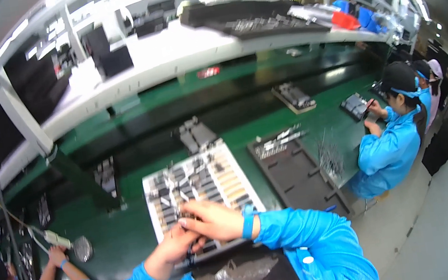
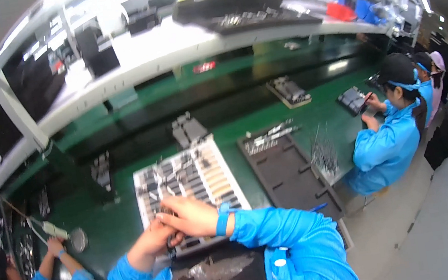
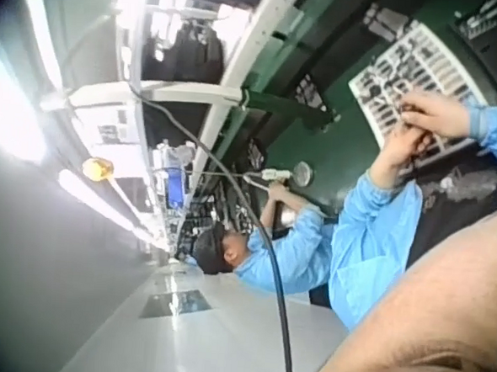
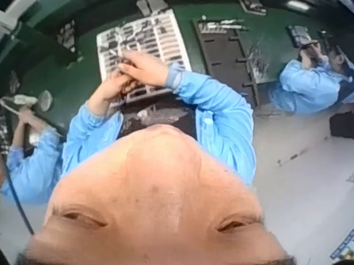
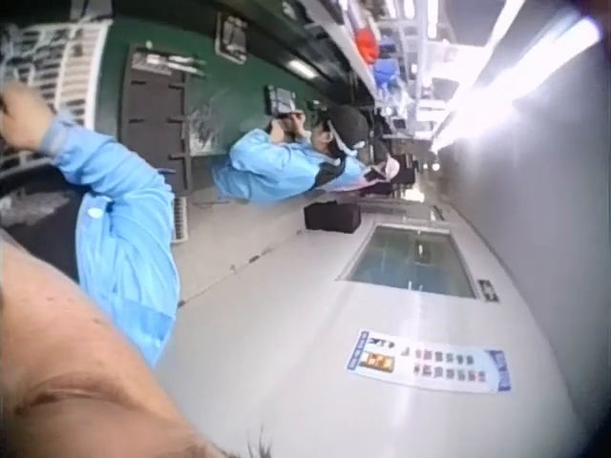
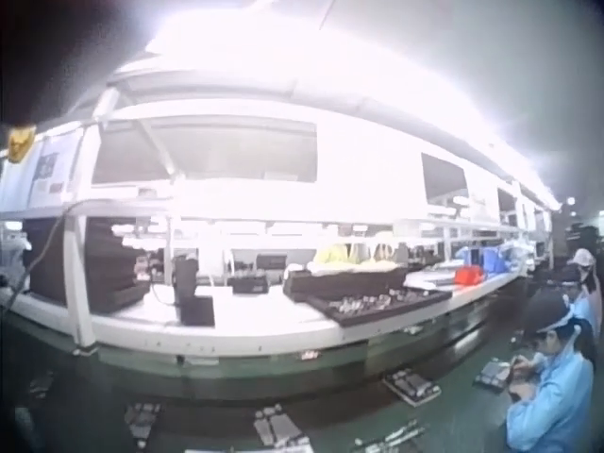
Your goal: The person assembles electronic circuit boards by trimming connector wires with pliers and connecting components from a component tray to the circuit boards.
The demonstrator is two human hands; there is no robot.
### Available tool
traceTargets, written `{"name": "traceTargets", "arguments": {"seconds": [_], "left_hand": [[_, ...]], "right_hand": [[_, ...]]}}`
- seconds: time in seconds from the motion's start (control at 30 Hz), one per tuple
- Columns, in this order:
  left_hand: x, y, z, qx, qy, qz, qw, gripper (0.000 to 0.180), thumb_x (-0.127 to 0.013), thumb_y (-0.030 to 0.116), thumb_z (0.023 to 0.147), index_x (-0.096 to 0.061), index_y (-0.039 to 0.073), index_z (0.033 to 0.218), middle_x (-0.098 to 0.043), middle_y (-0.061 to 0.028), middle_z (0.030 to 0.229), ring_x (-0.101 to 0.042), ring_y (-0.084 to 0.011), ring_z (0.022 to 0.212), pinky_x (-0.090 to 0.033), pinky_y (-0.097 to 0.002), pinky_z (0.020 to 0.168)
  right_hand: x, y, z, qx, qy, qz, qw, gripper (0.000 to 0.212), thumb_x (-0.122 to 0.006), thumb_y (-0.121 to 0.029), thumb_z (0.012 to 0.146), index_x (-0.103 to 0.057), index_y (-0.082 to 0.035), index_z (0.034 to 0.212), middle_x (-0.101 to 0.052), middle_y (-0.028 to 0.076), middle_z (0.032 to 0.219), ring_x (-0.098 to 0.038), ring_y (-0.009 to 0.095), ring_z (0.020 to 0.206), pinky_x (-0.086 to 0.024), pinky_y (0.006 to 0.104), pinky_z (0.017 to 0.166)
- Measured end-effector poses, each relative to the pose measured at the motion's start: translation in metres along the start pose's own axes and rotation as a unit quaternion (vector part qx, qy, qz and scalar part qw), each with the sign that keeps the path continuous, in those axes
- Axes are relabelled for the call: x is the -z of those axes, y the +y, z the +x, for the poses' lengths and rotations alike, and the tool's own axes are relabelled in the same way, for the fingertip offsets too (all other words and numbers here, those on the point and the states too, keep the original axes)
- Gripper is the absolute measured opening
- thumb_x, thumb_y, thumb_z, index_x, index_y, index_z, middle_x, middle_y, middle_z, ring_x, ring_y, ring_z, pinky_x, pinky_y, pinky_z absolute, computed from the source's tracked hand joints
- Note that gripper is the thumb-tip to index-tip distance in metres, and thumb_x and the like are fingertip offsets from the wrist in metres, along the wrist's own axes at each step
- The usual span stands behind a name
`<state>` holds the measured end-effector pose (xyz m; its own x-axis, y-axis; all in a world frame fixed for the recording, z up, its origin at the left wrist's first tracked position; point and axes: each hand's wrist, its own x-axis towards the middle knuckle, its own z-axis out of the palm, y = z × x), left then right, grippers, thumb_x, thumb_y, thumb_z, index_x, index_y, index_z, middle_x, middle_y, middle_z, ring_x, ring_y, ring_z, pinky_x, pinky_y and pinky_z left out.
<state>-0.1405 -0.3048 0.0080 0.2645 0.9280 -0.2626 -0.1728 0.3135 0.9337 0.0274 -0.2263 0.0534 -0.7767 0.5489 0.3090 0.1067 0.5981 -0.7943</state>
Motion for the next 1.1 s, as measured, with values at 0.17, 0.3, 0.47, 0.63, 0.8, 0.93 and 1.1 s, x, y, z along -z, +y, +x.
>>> {"name": "traceTargets", "arguments": {"seconds": [0.17, 0.3, 0.47, 0.63, 0.8, 0.93, 1.1], "left_hand": [[-0.005, 0.013, -0.004, 0.016, -0.013, 0.013, 1.0, 0.009, -0.055, 0.01, 0.094, -0.06, 0.004, 0.09, -0.058, -0.0015, 0.071, -0.052, -0.0086, 0.059, -0.039, -0.0222, 0.05], [-0.007, 0.005, -0.006, 0.034, -0.008, -0.065, 0.997, 0.007, -0.057, 0.01, 0.093, -0.058, 0.005, 0.098, -0.058, -0.0007, 0.074, -0.051, -0.0073, 0.062, -0.039, -0.0218, 0.054], [-0.005, 0.0, -0.006, 0.052, -0.023, -0.019, 0.998, 0.015, -0.053, 0.017, 0.097, -0.061, 0.005, 0.093, -0.064, -0.0018, 0.079, -0.052, -0.0063, 0.062, -0.039, -0.0217, 0.054], [-0.004, -0.003, -0.007, 0.069, -0.03, -0.048, 0.996, 0.029, -0.047, 0.023, 0.101, -0.062, 0.005, 0.084, -0.064, -0.0002, 0.077, -0.05, -0.0046, 0.059, -0.038, -0.0209, 0.053], [0.01, -0.015, -0.003, 0.038, 0.023, 0.0, 0.999, 0.029, -0.044, 0.026, 0.103, -0.062, 0.007, 0.09, -0.055, 0.0044, 0.07, -0.045, -0.0031, 0.06, -0.036, -0.0199, 0.054], [0.017, -0.005, -0.001, 0.031, 0.026, -0.088, 0.995, 0.033, -0.041, 0.024, 0.103, -0.063, 0.0, 0.108, -0.055, 0.001, 0.07, -0.045, -0.005, 0.058, -0.036, -0.02, 0.053], [0.025, -0.01, 0.007, 0.015, 0.043, -0.153, 0.987, 0.03, -0.044, 0.019, 0.102, -0.063, -0.003, 0.112, -0.059, -0.0006, 0.073, -0.048, -0.006, 0.058, -0.039, -0.0215, 0.052]], "right_hand": [[0.002, 0.006, -0.001, 0.006, -0.022, 0.016, 1.0, 0.037, -0.063, -0.027, 0.093, -0.056, 0.001, 0.115, -0.06, 0.02, 0.1, -0.062, 0.036, 0.091, -0.05, 0.0412, 0.077], [-0.005, 0.016, -0.004, 0.013, -0.033, 0.073, 0.997, 0.027, -0.062, -0.014, 0.093, -0.056, 0.001, 0.114, -0.057, 0.014, 0.105, -0.06, 0.028, 0.09, -0.051, 0.0341, 0.074], [-0.016, 0.024, -0.013, -0.087, -0.06, 0.168, 0.98, 0.026, -0.057, -0.008, 0.096, -0.052, 0.004, 0.119, -0.053, 0.011, 0.113, -0.062, 0.015, 0.076, -0.052, 0.0256, 0.063], [-0.007, 0.01, -0.004, -0.229, -0.085, 0.303, 0.921, 0.027, -0.056, -0.008, 0.098, -0.05, 0.005, 0.12, -0.052, 0.011, 0.115, -0.063, 0.014, 0.073, -0.053, 0.0238, 0.06], [0.0, 0.032, 0.0, -0.053, -0.018, 0.069, 0.996, 0.032, -0.062, -0.009, 0.092, -0.055, -0.002, 0.123, -0.056, 0.011, 0.116, -0.056, 0.022, 0.107, -0.046, 0.0321, 0.09], [0.036, 0.055, -0.005, -0.052, 0.136, -0.164, 0.976, 0.028, -0.073, -0.009, 0.081, -0.063, -0.002, 0.107, -0.061, 0.013, 0.099, -0.06, 0.03, 0.091, -0.049, 0.0391, 0.08], [0.023, 0.083, -0.03, -0.074, 0.014, -0.328, 0.942, 0.028, -0.075, -0.012, 0.076, -0.068, -0.006, 0.102, -0.062, 0.007, 0.096, -0.058, 0.029, 0.091, -0.045, 0.04, 0.081]]}}
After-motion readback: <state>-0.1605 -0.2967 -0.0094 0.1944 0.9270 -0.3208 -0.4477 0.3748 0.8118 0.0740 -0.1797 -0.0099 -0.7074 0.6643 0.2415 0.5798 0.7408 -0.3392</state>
